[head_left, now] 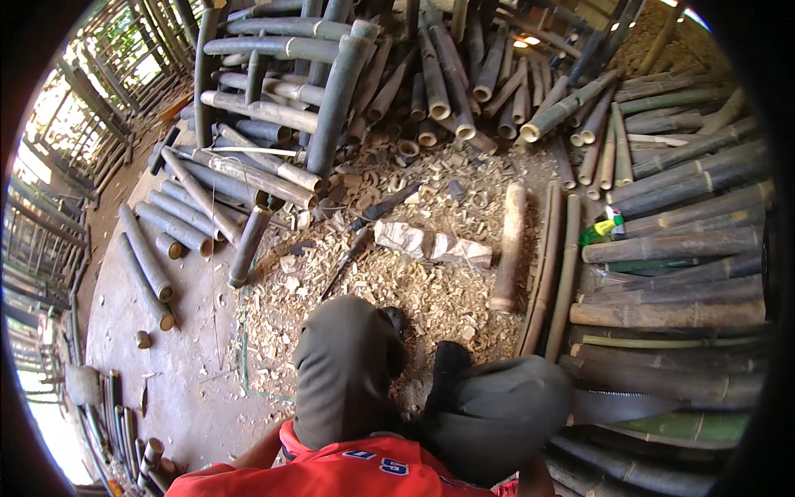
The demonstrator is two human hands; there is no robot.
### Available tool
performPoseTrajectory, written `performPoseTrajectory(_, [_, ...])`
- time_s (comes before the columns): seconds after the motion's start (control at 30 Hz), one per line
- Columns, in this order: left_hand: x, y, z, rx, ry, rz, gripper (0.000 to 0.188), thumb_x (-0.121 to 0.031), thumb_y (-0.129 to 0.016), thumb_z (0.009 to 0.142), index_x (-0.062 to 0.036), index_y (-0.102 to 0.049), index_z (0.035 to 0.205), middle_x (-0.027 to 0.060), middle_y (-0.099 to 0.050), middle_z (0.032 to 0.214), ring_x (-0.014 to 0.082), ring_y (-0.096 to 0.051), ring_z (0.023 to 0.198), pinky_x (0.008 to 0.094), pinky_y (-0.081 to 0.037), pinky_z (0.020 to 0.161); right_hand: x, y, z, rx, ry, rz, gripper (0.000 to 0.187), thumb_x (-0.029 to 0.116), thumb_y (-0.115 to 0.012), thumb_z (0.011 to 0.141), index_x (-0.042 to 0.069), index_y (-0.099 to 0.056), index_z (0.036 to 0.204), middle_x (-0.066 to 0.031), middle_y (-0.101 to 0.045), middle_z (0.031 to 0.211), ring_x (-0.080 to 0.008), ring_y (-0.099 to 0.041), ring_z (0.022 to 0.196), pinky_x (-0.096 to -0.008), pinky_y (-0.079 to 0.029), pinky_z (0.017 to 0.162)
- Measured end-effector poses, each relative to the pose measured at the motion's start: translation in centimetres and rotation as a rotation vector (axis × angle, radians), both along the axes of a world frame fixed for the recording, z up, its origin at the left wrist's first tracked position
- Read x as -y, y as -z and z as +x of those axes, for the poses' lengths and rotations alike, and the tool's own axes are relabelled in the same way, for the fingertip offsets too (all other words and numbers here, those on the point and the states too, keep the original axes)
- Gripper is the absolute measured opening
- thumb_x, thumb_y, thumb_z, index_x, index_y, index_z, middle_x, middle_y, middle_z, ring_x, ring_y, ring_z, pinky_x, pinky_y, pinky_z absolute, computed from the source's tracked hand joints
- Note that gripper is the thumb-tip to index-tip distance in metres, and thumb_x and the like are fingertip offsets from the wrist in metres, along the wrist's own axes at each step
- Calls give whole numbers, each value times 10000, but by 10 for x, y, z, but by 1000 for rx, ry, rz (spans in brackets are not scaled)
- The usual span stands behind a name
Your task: The person carves bamboo poles using a hand tool and fits the pieces together to construct a furniture frame.
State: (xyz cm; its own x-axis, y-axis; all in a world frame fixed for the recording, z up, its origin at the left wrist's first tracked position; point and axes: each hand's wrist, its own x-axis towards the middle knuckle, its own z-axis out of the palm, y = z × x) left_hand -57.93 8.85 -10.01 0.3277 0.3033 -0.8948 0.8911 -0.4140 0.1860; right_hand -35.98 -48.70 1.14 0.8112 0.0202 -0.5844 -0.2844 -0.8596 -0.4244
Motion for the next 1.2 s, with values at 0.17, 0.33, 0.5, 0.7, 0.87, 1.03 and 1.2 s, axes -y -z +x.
performPoseTrajectory(0.17, [33,-23,-62,-121,-273,-3,306,-253,-673,929,34,-693,1033,132,-701,869,226,-615,790,397,-487,725,-119,-1,188,107,-352,176,426,380,-577,1001,72,-671,1279,-242,-713,1142,-426,-666,1124,-476,-521,951])
performPoseTrajectory(0.33, [59,-51,-42,-59,-359,-14,312,-243,-673,937,27,-682,1094,144,-712,925,250,-642,848,402,-502,766,-323,-3,321,419,-691,321,346,151,-523,995,106,-700,1288,-223,-627,1389,-386,-682,1134,-478,-557,940])
performPoseTrajectory(0.5, [70,-56,-27,-44,-351,-44,329,-233,-673,946,20,-671,1155,156,-724,982,275,-668,906,407,-518,807,-446,79,356,843,-1226,116,175,90,-632,932,83,-705,1090,-164,-648,1191,-285,-560,1199,-506,-469,1040])
performPoseTrajectory(0.7, [26,-46,53,15,4,5,359,-222,-673,956,11,-658,1229,170,-737,1050,303,-699,976,413,-536,856,-477,114,385,813,-1362,6,205,180,-547,958,114,-705,1070,-97,-647,1279,-302,-526,1283,-546,-378,1109])
performPoseTrajectory(0.87, [-9,-59,235,791,-1,373,230,-185,-745,888,26,-674,948,221,-726,970,362,-718,877,476,-521,722,-456,43,395,1220,-1222,144,382,318,-802,789,121,-661,1083,-96,-648,1138,-286,-575,1155,-547,-431,1013])
performPoseTrajectory(1.03, [-9,-38,394,975,419,357,508,-344,-776,892,-22,-535,1203,213,-696,1043,416,-690,981,500,-526,771,-331,-63,430,921,-329,763,295,164,-784,735,97,-591,948,-51,-626,830,-175,-636,748,-360,-538,642])
performPoseTrajectory(1.2, [26,-25,457,745,607,454,640,-398,-757,903,-8,-454,1310,262,-676,1199,434,-677,1083,530,-543,867,-141,-110,392,895,341,976,348,-9,-755,838,71,-557,1113,-85,-657,865,-144,-643,611,-270,-562,442])
